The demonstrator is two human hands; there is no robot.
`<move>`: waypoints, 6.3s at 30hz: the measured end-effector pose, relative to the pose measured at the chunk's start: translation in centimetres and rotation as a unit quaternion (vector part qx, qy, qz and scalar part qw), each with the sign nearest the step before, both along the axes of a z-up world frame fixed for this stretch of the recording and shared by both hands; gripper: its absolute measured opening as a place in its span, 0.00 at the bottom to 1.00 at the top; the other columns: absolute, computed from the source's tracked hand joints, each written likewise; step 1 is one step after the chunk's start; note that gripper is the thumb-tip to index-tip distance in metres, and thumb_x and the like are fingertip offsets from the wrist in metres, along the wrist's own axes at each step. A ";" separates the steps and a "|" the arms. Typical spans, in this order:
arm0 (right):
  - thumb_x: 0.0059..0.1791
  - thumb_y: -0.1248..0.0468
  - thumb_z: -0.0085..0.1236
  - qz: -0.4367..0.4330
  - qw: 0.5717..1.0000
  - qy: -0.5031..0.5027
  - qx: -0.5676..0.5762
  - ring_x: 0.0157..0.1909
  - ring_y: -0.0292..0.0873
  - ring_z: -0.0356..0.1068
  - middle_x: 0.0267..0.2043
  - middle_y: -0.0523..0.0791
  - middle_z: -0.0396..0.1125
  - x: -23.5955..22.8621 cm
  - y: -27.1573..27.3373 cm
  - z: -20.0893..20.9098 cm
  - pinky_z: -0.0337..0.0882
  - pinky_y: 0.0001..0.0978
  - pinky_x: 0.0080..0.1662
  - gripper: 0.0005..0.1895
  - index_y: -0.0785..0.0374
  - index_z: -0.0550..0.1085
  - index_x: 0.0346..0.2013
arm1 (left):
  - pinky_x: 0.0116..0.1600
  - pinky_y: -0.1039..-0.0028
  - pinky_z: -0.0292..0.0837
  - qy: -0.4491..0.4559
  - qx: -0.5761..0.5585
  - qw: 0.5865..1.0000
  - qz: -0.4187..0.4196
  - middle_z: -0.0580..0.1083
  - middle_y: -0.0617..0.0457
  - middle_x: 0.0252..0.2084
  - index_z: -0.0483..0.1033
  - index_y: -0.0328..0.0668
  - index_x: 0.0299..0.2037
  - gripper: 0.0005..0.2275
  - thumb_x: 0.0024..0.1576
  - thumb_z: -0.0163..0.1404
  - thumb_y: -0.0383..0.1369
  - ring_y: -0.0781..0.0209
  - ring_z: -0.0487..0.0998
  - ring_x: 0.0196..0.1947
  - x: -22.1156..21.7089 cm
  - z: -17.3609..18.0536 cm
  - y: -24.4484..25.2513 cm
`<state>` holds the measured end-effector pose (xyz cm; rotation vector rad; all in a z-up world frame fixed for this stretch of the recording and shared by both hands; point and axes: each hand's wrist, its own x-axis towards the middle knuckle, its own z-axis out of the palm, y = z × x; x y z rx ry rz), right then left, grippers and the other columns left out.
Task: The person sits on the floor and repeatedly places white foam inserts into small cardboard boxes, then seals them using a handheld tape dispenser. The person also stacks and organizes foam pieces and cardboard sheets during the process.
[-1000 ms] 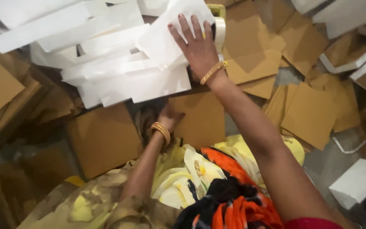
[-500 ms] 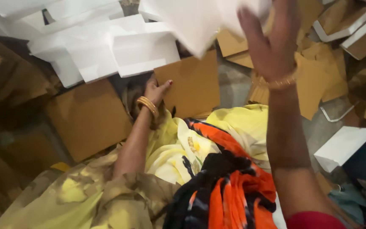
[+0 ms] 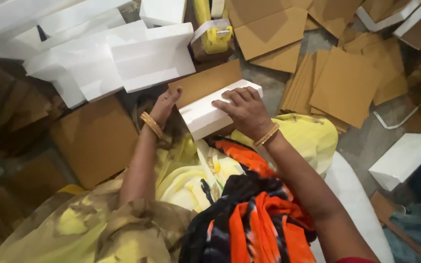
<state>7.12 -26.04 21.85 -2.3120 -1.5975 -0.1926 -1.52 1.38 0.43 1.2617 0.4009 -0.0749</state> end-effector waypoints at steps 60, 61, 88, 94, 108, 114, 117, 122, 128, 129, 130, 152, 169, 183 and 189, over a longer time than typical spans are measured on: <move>0.48 0.55 0.68 -0.234 0.890 0.369 0.132 0.66 0.56 0.65 0.68 0.55 0.63 6.0 -2.8 -8.0 0.66 0.44 0.63 0.41 0.55 0.59 0.72 | 0.49 0.61 0.63 -0.099 0.759 0.636 -0.092 0.72 0.52 0.42 0.72 0.44 0.50 0.25 0.47 0.63 0.46 0.52 0.73 0.43 5.6 13.4 -6.5; 0.48 0.56 0.68 -0.220 0.891 0.366 0.155 0.67 0.57 0.63 0.68 0.56 0.61 5.8 -2.5 -7.7 0.65 0.45 0.63 0.43 0.57 0.58 0.73 | 0.49 0.61 0.63 -0.092 0.758 0.639 -0.096 0.72 0.52 0.41 0.72 0.46 0.47 0.22 0.47 0.64 0.46 0.52 0.73 0.43 5.6 13.5 -6.6; 0.58 0.69 0.52 -0.362 0.800 0.322 0.354 0.57 0.50 0.71 0.55 0.51 0.70 12.0 -3.7 -14.8 0.72 0.39 0.55 0.14 0.62 0.71 0.59 | 0.53 0.62 0.63 -0.123 0.754 0.643 -0.056 0.74 0.54 0.47 0.73 0.46 0.51 0.24 0.48 0.62 0.47 0.54 0.74 0.46 5.2 12.8 -6.6; 0.44 0.58 0.68 -0.573 0.781 0.167 0.184 0.54 0.56 0.70 0.55 0.57 0.68 18.4 -9.1 -16.2 0.71 0.47 0.53 0.31 0.64 0.69 0.59 | 0.54 0.62 0.64 -0.128 0.752 0.644 -0.052 0.75 0.54 0.48 0.73 0.46 0.52 0.23 0.51 0.61 0.48 0.54 0.74 0.46 5.2 12.4 -6.5; 0.53 0.68 0.60 -0.547 0.664 0.224 0.458 0.39 0.32 0.66 0.38 0.38 0.67 17.3 -14.4 -10.2 0.70 0.27 0.42 0.07 0.65 0.73 0.44 | 0.50 0.61 0.64 -0.122 0.751 0.646 -0.066 0.73 0.53 0.43 0.72 0.47 0.49 0.22 0.50 0.62 0.47 0.53 0.73 0.43 5.3 12.7 -6.4; 0.55 0.75 0.55 -0.343 0.722 0.367 0.476 0.47 0.35 0.69 0.44 0.41 0.69 11.2 -16.7 -2.6 0.71 0.28 0.53 0.08 0.66 0.73 0.49 | 0.48 0.61 0.63 -0.127 0.740 0.658 -0.059 0.72 0.53 0.42 0.73 0.48 0.48 0.21 0.49 0.61 0.46 0.53 0.73 0.43 5.0 12.4 -6.4; 0.51 0.76 0.53 -0.275 0.786 0.458 0.310 0.48 0.36 0.71 0.46 0.42 0.71 7.9 -13.9 -1.0 0.74 0.29 0.54 0.13 0.65 0.73 0.50 | 0.48 0.62 0.63 -0.139 0.752 0.643 -0.043 0.72 0.54 0.43 0.73 0.47 0.49 0.21 0.49 0.61 0.46 0.53 0.73 0.42 5.4 10.9 -6.2; 0.48 0.67 0.61 -0.147 0.906 0.390 0.071 0.54 0.49 0.71 0.50 0.48 0.71 3.7 -6.5 -1.8 0.71 0.39 0.56 0.18 0.61 0.74 0.53 | 0.48 0.64 0.64 -0.121 0.798 0.589 -0.044 0.71 0.60 0.43 0.72 0.58 0.51 0.17 0.54 0.62 0.43 0.58 0.73 0.41 6.0 8.3 -5.5; 0.40 0.59 0.66 -0.127 0.961 0.246 -0.013 0.59 0.57 0.66 0.55 0.49 0.69 2.0 -3.7 -1.0 0.65 0.47 0.60 0.29 0.59 0.72 0.55 | 0.44 0.60 0.64 -0.134 0.752 0.643 -0.056 0.72 0.56 0.41 0.72 0.54 0.48 0.26 0.42 0.65 0.50 0.53 0.75 0.39 6.3 8.6 -5.3; 0.38 0.60 0.66 -0.124 0.972 0.199 -0.007 0.59 0.58 0.66 0.55 0.48 0.69 2.0 -3.5 -0.9 0.65 0.49 0.60 0.30 0.59 0.72 0.55 | 0.44 0.60 0.64 -0.131 0.749 0.647 -0.060 0.72 0.56 0.40 0.72 0.54 0.48 0.26 0.42 0.65 0.50 0.53 0.75 0.39 6.3 8.7 -5.4; 0.40 0.56 0.68 -0.137 0.973 0.186 -0.009 0.56 0.57 0.67 0.52 0.48 0.69 2.1 -3.2 -1.0 0.65 0.50 0.58 0.28 0.58 0.73 0.52 | 0.44 0.60 0.65 -0.128 0.746 0.650 -0.065 0.72 0.55 0.40 0.72 0.54 0.48 0.26 0.41 0.65 0.50 0.53 0.75 0.39 6.3 8.7 -5.4; 0.44 0.57 0.70 -0.093 0.993 0.070 0.001 0.48 0.51 0.67 0.44 0.45 0.65 1.6 -1.3 -3.4 0.65 0.46 0.50 0.21 0.52 0.72 0.48 | 0.53 0.54 0.66 -0.040 0.635 0.735 -0.237 0.78 0.50 0.46 0.74 0.50 0.52 0.21 0.56 0.53 0.53 0.46 0.77 0.49 7.2 15.1 -4.3; 0.40 0.72 0.66 -0.189 0.948 0.194 0.165 0.83 0.56 0.42 0.80 0.53 0.43 2.7 0.6 -8.7 0.46 0.45 0.80 0.58 0.57 0.45 0.79 | 0.46 0.59 0.64 -0.136 0.716 0.679 -0.083 0.71 0.50 0.40 0.70 0.44 0.43 0.23 0.40 0.65 0.40 0.50 0.74 0.42 5.1 13.7 -6.2; 0.42 0.66 0.70 -0.244 0.886 0.344 0.191 0.58 0.54 0.72 0.54 0.51 0.72 5.8 1.8 -15.1 0.72 0.41 0.56 0.36 0.59 0.65 0.63 | 0.48 0.59 0.63 -0.148 0.715 0.682 -0.042 0.70 0.47 0.43 0.69 0.40 0.48 0.24 0.47 0.63 0.43 0.49 0.72 0.43 5.2 14.1 -6.6; 0.45 0.60 0.67 -0.162 0.918 0.286 0.224 0.52 0.62 0.71 0.47 0.55 0.70 6.5 -0.5 -14.9 0.72 0.47 0.52 0.24 0.63 0.69 0.52 | 0.49 0.58 0.68 -0.124 0.703 0.690 -0.121 0.74 0.49 0.45 0.72 0.46 0.52 0.23 0.44 0.61 0.31 0.49 0.76 0.45 4.9 14.6 -4.1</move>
